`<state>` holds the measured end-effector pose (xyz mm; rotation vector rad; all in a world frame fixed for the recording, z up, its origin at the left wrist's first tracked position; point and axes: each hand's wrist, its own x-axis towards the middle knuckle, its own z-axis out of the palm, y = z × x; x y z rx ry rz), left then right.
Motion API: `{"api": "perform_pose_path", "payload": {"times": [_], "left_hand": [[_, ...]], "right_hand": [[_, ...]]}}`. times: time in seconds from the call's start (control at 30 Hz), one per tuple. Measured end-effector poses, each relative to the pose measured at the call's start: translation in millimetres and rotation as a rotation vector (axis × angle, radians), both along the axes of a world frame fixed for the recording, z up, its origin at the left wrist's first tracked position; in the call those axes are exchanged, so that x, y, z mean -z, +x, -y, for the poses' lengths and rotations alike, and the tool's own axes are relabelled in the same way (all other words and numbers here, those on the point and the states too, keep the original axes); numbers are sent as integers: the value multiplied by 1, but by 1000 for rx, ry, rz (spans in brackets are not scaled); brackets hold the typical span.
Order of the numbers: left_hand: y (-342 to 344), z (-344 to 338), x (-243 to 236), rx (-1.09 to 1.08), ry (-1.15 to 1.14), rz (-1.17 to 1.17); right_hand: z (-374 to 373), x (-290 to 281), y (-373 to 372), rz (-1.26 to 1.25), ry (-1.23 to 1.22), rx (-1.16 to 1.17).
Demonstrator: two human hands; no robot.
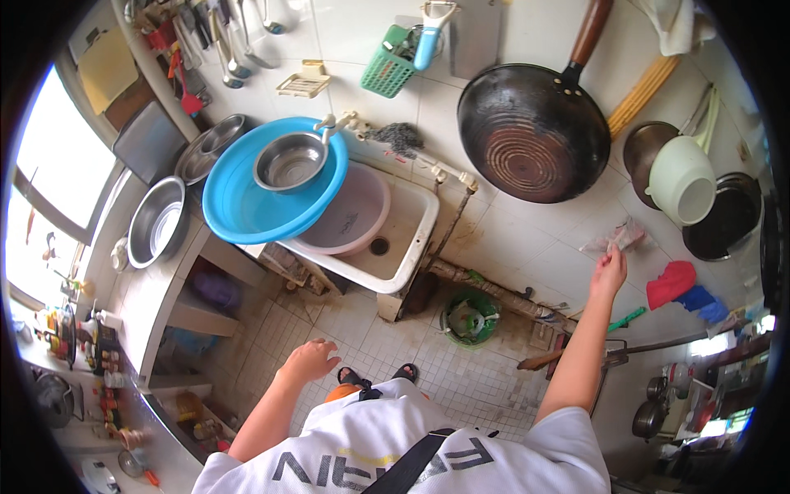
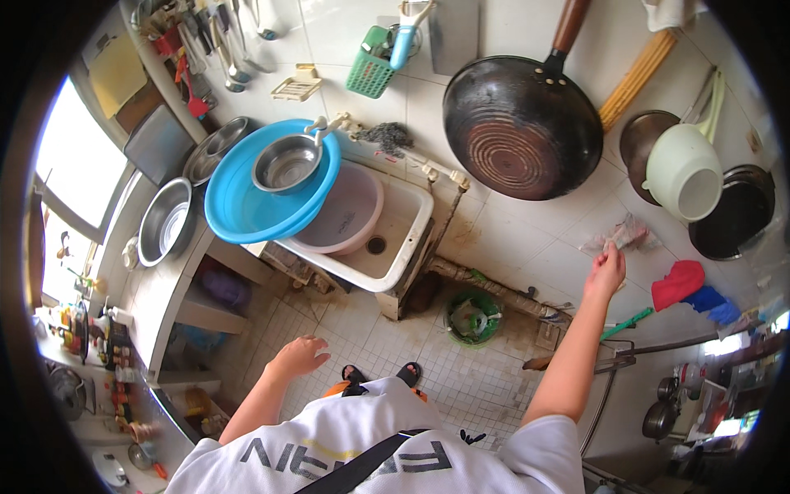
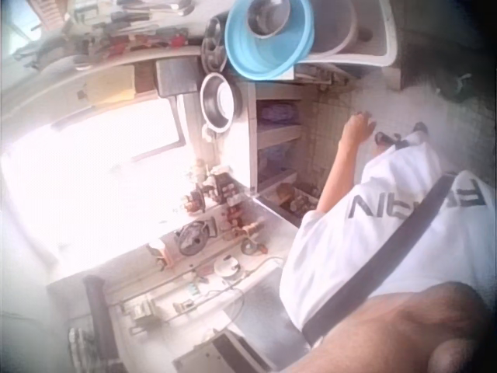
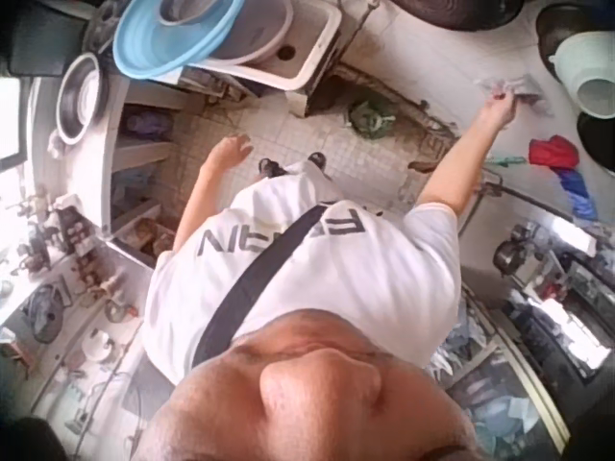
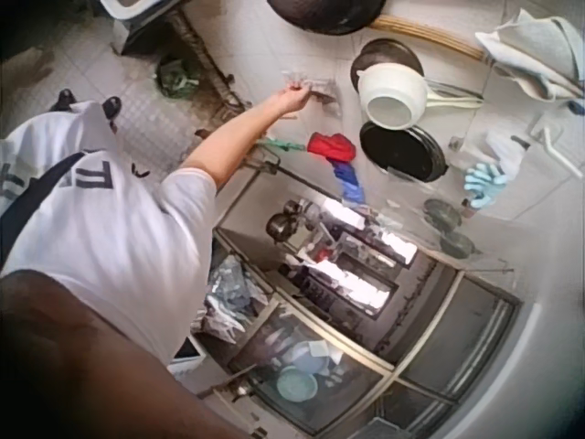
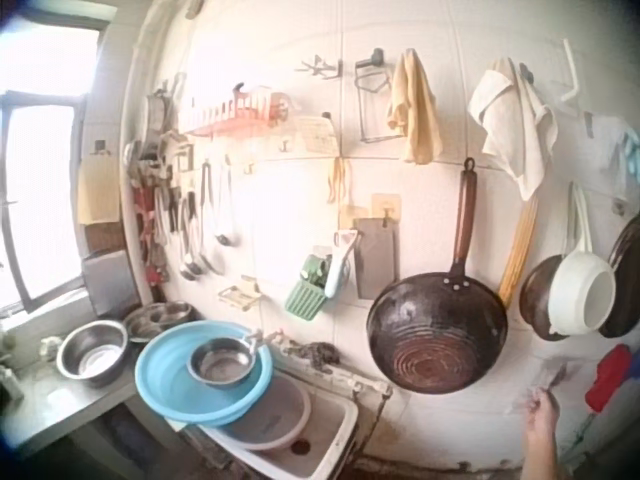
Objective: The person scrubs the inside of a pot with a sponge, pours the liquid into a toilet, wipes the kitchen counter with a cloth, and then hand-washes several items in a sink.
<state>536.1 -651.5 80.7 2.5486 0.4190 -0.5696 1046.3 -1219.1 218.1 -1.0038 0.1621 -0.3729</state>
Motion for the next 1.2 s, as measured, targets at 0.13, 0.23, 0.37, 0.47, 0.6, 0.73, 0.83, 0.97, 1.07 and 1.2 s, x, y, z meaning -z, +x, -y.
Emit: {"api": "perform_pose_path", "payload": {"times": [0.13, 0.23, 0.37, 0.47, 0.6, 0.73, 0.83, 0.97, 1.07, 1.2], "left_hand": [[-2, 3, -5, 13, 26, -2], [-6, 0, -9, 20, -8, 38], [-22, -9, -9, -33, -48, 53], [-40, -23, -1, -42, -84, 103], [-78, -56, 5, -81, -134, 229], [-132, -109, 11, -189, -298, 385], [-172, -152, 3, -274, -372, 537], [-226, -212, -24, -335, -345, 677], [-273, -250, -36, -387, -263, 687], [-323, -296, -14, -577, -259, 651]], "right_hand": [[-49, -2, -74, -16, -338, 256], [-73, 11, -118, 158, -502, 230], [-128, 22, -165, 11, -378, 185], [-163, 59, -201, -148, -149, 15], [-259, 76, -270, -196, -69, -393], [-395, 66, -360, -149, -269, -900], [-496, 62, -421, -133, -380, -1205], [-618, 68, -496, -52, -506, -1503], [-706, 57, -549, 77, -545, -1669], [-788, 58, -588, 145, -559, -1805]]}}
